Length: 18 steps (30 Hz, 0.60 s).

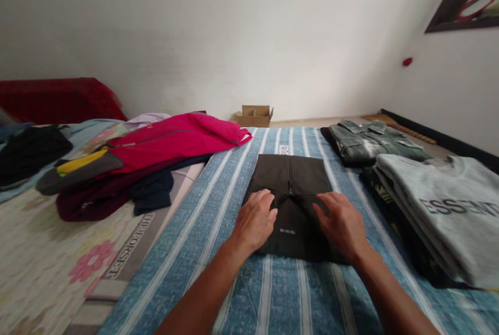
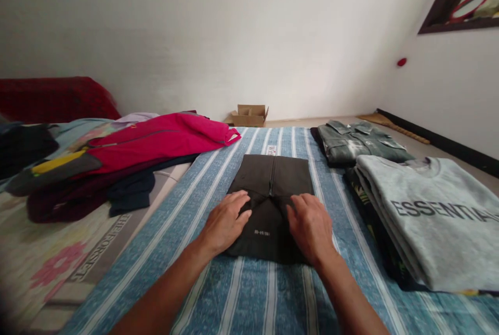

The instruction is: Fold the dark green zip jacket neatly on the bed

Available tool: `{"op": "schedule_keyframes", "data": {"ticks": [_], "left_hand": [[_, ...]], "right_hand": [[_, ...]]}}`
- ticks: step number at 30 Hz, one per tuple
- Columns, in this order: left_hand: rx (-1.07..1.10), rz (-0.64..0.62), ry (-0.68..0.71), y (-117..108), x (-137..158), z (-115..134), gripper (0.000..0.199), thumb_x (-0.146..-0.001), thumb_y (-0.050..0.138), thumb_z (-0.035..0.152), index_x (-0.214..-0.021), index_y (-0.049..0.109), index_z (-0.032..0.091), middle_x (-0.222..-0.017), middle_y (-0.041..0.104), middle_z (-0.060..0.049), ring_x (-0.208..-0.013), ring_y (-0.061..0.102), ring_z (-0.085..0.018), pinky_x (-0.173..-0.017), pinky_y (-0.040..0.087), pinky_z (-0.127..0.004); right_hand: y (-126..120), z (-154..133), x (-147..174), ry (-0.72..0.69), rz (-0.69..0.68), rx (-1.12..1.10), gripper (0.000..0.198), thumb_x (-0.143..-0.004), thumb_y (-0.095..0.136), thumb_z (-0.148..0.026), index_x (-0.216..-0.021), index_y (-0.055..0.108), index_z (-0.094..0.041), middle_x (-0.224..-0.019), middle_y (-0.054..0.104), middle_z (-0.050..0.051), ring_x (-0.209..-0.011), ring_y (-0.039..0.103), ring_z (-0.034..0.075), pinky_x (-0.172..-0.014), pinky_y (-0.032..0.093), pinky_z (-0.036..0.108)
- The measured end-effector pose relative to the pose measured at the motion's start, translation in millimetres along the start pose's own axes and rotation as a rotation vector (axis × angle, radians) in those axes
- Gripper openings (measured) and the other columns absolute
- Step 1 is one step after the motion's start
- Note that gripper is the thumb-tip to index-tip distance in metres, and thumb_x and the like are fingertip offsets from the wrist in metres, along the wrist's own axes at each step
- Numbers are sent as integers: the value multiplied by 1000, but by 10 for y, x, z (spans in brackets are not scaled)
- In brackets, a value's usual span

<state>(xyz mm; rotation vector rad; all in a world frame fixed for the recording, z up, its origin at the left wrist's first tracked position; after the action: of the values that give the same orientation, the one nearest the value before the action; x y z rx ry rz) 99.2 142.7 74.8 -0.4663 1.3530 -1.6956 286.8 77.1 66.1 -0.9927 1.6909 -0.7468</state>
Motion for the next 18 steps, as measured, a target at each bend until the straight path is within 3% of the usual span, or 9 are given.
{"op": "schedule_keyframes", "data": {"ticks": [2, 5, 12, 18], "left_hand": [[-17, -56, 26, 107, -45, 24, 35, -82, 49, 17, -116, 56, 10, -133, 50, -15, -125, 43, -25, -106, 33, -38], [-35, -120, 22, 261, -32, -9, 43, -83, 46, 17, -125, 49, 8, -141, 41, -18, -132, 35, -25, -108, 31, -40], [-35, -194, 23, 368, 54, -78, 51, -87, 38, 21, -137, 37, 12, -148, 29, -15, -138, 22, -23, -109, 25, -43], [-69, -259, -4, 405, 58, -91, 53, -89, 35, 24, -142, 30, 16, -151, 23, -10, -140, 16, -22, -110, 21, -43]], "right_hand": [[6, 184, -43, 77, -20, 59, 20, -86, 51, -26, -99, 64, -18, -98, 64, 8, -89, 58, 23, -74, 46, 34], [78, 268, -34, 40, -43, 62, 21, -86, 51, -26, -100, 64, -19, -100, 64, 8, -92, 58, 22, -78, 46, 34], [303, 213, 81, -97, -75, 71, 18, -88, 48, -25, -90, 65, -20, -104, 63, 9, -100, 55, 23, -87, 43, 37], [347, 119, 126, -137, -96, 44, 29, -92, 44, -31, -109, 62, -16, -120, 59, 12, -119, 47, 27, -97, 37, 45]]}}
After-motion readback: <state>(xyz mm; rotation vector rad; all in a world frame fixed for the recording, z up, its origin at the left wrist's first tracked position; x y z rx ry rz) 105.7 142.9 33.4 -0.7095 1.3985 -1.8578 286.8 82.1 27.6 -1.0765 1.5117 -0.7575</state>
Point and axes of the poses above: each hand's wrist, its own x-axis away from the middle knuckle, its own y-axis out of the palm, z = x × y, the point moved 3 cm from there along -x, towards the middle knuckle
